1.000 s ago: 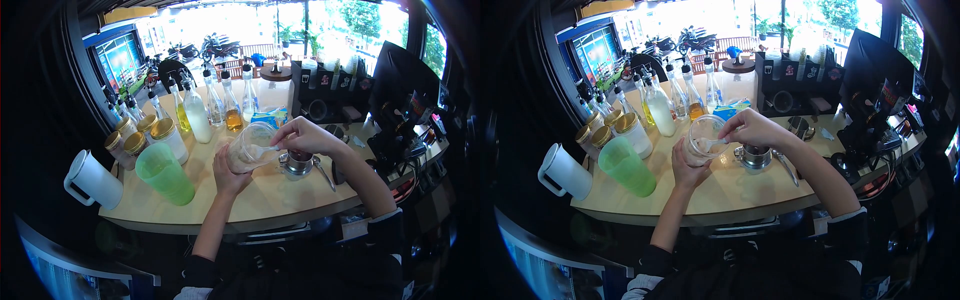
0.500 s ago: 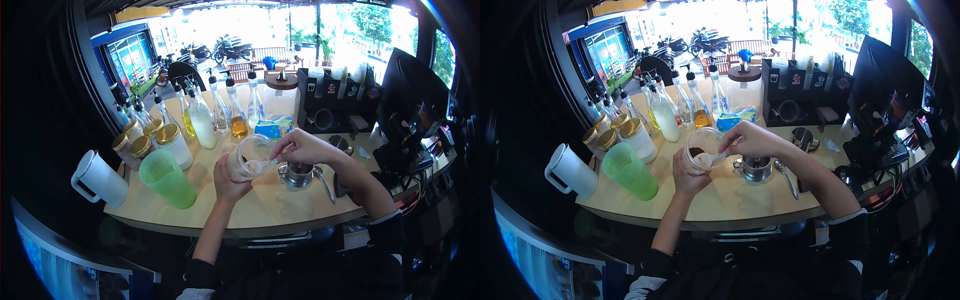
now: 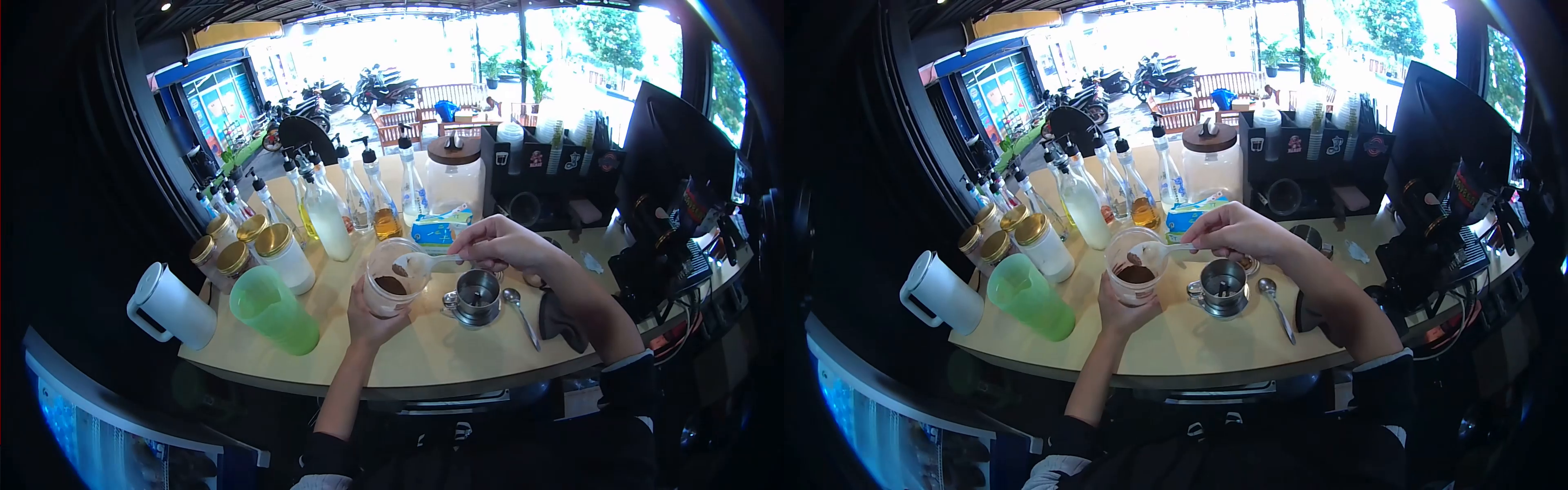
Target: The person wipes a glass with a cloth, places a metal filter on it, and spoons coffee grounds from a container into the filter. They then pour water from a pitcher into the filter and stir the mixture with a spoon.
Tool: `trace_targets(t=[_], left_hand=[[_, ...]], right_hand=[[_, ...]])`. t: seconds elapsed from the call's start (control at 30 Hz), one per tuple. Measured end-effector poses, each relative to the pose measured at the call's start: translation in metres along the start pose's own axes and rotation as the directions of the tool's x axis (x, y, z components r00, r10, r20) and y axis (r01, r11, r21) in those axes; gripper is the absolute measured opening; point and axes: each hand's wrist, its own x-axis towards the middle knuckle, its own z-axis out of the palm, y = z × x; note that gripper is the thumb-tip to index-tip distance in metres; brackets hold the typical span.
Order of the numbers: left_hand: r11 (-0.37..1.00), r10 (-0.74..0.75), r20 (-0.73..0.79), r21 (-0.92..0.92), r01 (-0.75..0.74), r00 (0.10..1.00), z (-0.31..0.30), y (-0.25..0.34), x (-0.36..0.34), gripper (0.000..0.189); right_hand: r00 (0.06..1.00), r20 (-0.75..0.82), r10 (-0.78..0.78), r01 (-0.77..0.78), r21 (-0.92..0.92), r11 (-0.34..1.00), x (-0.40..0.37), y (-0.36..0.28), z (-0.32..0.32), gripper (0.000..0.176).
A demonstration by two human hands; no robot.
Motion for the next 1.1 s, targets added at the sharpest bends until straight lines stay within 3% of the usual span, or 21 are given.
trace_targets(t=[0.2, 0.27, 0.3, 0.4, 0.53, 0.57, 0.63, 0.87, 0.93, 1.1], left_hand=[[0.992, -0.021, 0.004, -0.127, 0.021, 1.000, 0.008, -0.014, 0.000, 0.089], [0.989, -0.010, 0.002, -0.145, 0.010, 1.000, 0.008, -0.016, -0.001, 0.083], [0.991, -0.022, -0.007, -0.129, 0.021, 1.000, 0.007, -0.015, -0.001, 0.082], [0.984, -0.088, -0.001, -0.158, 0.086, 0.996, 0.006, -0.012, 0.000, 0.080], [0.980, -0.135, 0.022, -0.144, 0.137, 0.991, 0.006, -0.018, -0.001, 0.078], [0.978, -0.147, 0.026, -0.148, 0.150, 0.989, 0.006, -0.017, -0.001, 0.078], [0.975, -0.137, 0.005, -0.177, 0.136, 0.991, 0.006, -0.013, 0.001, 0.070], [0.973, -0.137, 0.004, -0.187, 0.135, 0.991, 0.007, -0.019, 0.001, 0.072], [0.961, -0.168, 0.080, -0.208, 0.181, 0.983, 0.007, -0.026, 0.000, 0.085], [0.964, -0.182, 0.086, -0.179, 0.195, 0.980, 0.008, -0.029, -0.002, 0.091]], right_hand=[[0.996, -0.074, -0.044, 0.039, -0.073, 0.997, -0.029, 0.003, -0.022, 0.017], [0.975, -0.170, -0.145, 0.100, -0.245, 0.964, -0.044, 0.005, -0.022, 0.017], [0.972, -0.181, -0.149, 0.104, -0.240, 0.965, -0.050, 0.012, -0.025, 0.016], [0.948, -0.302, -0.096, 0.017, -0.255, 0.967, -0.065, 0.034, -0.026, 0.016], [0.894, -0.369, -0.254, 0.102, -0.385, 0.917, -0.076, 0.068, -0.023, 0.016], [0.873, -0.368, -0.319, 0.097, -0.510, 0.855, -0.079, 0.069, -0.021, 0.016], [0.861, -0.404, -0.309, 0.081, -0.491, 0.867, -0.081, 0.072, -0.015, 0.016], [0.811, -0.446, -0.379, 0.082, -0.556, 0.827, -0.077, 0.096, -0.010, 0.017], [0.794, -0.454, -0.404, 0.096, -0.563, 0.821, -0.076, 0.097, -0.005, 0.017], [0.785, -0.458, -0.417, 0.088, -0.584, 0.807, -0.075, 0.109, -0.004, 0.017]])
